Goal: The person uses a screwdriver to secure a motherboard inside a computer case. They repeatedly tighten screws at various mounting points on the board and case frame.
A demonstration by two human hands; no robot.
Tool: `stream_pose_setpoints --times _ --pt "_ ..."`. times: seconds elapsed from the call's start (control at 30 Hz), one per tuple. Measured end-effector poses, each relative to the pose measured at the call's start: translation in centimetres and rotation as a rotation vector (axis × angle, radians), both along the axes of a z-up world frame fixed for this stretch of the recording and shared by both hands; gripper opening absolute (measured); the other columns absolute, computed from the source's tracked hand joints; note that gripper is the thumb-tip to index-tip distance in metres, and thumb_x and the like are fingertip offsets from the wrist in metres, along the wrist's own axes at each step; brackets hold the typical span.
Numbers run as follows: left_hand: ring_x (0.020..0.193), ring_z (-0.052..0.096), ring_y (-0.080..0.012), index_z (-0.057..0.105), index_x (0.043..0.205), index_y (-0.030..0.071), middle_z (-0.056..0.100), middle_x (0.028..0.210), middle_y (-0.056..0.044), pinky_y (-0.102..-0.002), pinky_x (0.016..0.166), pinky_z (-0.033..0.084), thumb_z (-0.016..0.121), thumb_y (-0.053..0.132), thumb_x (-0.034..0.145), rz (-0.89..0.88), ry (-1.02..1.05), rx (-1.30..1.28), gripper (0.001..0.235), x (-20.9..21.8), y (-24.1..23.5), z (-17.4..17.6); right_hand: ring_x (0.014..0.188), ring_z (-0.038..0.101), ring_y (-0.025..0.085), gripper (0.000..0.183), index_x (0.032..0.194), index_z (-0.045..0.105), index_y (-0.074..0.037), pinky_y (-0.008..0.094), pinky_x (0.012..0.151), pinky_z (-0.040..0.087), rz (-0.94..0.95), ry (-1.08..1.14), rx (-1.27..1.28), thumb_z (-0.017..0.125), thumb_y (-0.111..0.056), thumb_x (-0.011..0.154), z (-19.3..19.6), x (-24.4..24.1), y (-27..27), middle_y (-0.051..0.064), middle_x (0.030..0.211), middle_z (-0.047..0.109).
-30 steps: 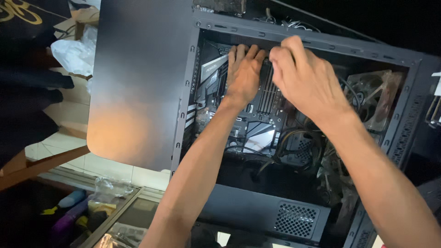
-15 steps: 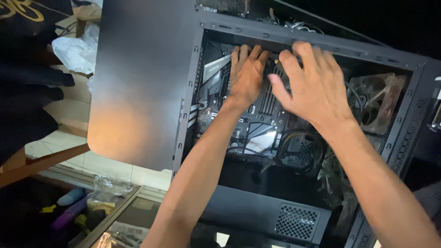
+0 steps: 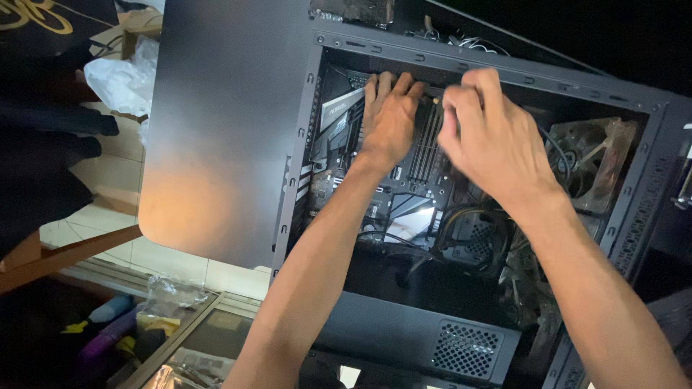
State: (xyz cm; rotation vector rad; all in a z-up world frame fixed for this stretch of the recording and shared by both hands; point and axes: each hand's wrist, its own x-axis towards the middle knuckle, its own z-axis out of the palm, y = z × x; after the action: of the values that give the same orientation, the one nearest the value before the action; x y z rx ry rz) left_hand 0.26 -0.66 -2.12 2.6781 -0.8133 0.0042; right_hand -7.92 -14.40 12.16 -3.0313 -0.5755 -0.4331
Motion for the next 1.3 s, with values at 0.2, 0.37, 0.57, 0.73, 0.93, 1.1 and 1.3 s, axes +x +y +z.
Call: stream_pose_setpoints --times 0.2,0.37,0.57,0.73,0.93,1.1,1.3 --pt "0.127 0.05 -0.0366 0.066 0.129 0.012 0.062 0.132 -0.012 -0.057 0.118 0.031 0.064 0.013 0.094 0.008 0.111 0.025 0.035 -0.2 0.0 1.6 0.06 0.062 0.009 0.063 0.128 0.062 -0.014 0.022 0.043 0.05 -0.139 -0.073 -0.277 0.061 -0.074 0.108 -1.5 -0.4 -0.4 0.001 0.107 0.058" --pt "0.116 0.051 -0.0352 0.068 0.118 0.017 0.062 0.116 -0.007 -0.055 0.115 0.032 0.052 0.013 0.094 0.015 0.015 0.008 0.029 -0.1 -0.2 0.4 0.08 0.058 0.023 0.017 0.112 0.059 -0.002 0.033 0.062 0.049 0.011 -0.02 0.006 0.071 -0.007 0.1 0.0 0.2 -0.6 0.012 0.112 0.058" --pt "0.12 0.05 -0.0353 0.067 0.121 0.018 0.061 0.123 -0.007 -0.055 0.116 0.031 0.055 0.012 0.092 0.009 0.036 0.03 0.032 -0.1 -0.2 0.7 0.081 0.06 0.022 0.036 0.125 0.063 -0.005 0.033 0.065 0.054 -0.072 -0.013 -0.108 0.074 -0.034 0.106 -0.6 -0.3 -0.5 0.011 0.115 0.053" --pt "0.118 0.05 -0.0363 0.068 0.12 0.017 0.062 0.118 -0.008 -0.057 0.116 0.031 0.051 0.014 0.094 -0.002 0.036 0.037 0.031 -0.2 -0.2 0.9 0.11 0.054 0.039 0.028 0.112 0.056 0.009 0.045 0.092 0.054 0.028 0.18 0.222 0.072 0.003 0.09 1.1 -0.8 0.2 0.025 0.127 0.049" --pt "0.122 0.05 -0.0366 0.068 0.123 0.019 0.062 0.123 -0.008 -0.058 0.115 0.031 0.057 0.01 0.091 0.008 0.064 0.072 0.036 -0.4 -0.3 0.9 0.07 0.072 0.034 0.047 0.132 0.049 -0.001 0.038 0.051 0.06 -0.174 0.228 0.077 0.078 -0.024 0.103 0.1 -1.9 -0.1 0.017 0.114 0.059" --pt "0.116 0.05 -0.034 0.068 0.122 0.021 0.061 0.118 -0.006 -0.055 0.11 0.034 0.056 0.007 0.09 0.002 0.008 0.101 0.038 -0.2 -0.6 0.8 0.091 0.073 0.025 0.026 0.116 0.058 -0.002 0.031 0.073 0.062 -0.073 0.092 0.146 0.079 -0.008 0.102 -0.8 -2.5 -0.4 0.013 0.119 0.063" --pt "0.116 0.053 -0.0332 0.067 0.121 0.021 0.064 0.114 -0.005 -0.054 0.113 0.035 0.061 0.006 0.086 -0.026 -0.037 0.095 0.039 -0.3 -0.5 1.2 0.093 0.072 0.021 0.022 0.111 0.061 -0.002 0.029 0.08 0.063 -0.017 0.033 0.084 0.081 -0.007 0.102 -0.4 -2.9 -0.8 0.013 0.117 0.065"
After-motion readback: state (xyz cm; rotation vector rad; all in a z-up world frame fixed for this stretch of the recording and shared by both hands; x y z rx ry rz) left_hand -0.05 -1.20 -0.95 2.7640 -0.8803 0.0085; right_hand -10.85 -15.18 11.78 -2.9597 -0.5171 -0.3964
